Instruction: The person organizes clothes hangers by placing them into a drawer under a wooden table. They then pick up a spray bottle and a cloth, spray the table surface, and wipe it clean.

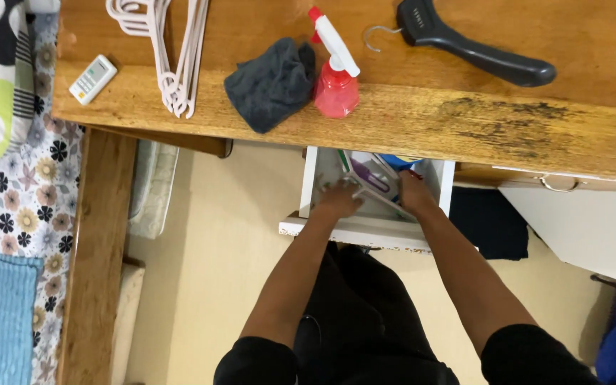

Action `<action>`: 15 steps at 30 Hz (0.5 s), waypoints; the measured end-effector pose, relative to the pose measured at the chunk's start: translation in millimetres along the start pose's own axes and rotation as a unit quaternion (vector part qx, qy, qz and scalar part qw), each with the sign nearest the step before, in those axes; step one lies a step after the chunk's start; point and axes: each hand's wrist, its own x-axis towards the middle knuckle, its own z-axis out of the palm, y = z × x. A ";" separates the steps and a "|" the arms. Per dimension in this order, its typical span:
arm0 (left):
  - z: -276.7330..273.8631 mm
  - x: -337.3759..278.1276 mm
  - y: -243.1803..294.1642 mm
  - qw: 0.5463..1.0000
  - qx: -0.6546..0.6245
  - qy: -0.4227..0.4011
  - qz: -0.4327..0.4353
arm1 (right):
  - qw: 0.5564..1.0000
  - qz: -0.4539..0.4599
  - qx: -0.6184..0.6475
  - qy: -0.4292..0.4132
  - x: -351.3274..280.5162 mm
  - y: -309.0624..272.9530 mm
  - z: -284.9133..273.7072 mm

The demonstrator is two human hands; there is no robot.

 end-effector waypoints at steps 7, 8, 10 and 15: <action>39.7 15.6 -5.7 0.981 0.139 -0.098 -0.095 | 0.992 -0.081 -0.097 -0.032 -7.1 -34.7 -13.4; 43.2 23.0 -7.9 0.977 0.157 -0.092 -0.115 | 0.991 -0.013 -0.118 -0.057 -6.5 -46.3 -22.3; 44.4 30.1 -13.4 0.972 0.175 -0.086 -0.134 | 0.986 0.057 -0.139 -0.079 -13.9 -60.0 -29.1; 45.9 45.4 -0.7 0.981 0.187 -0.008 -0.051 | 0.943 0.108 -0.233 -0.210 -21.4 -10.9 8.7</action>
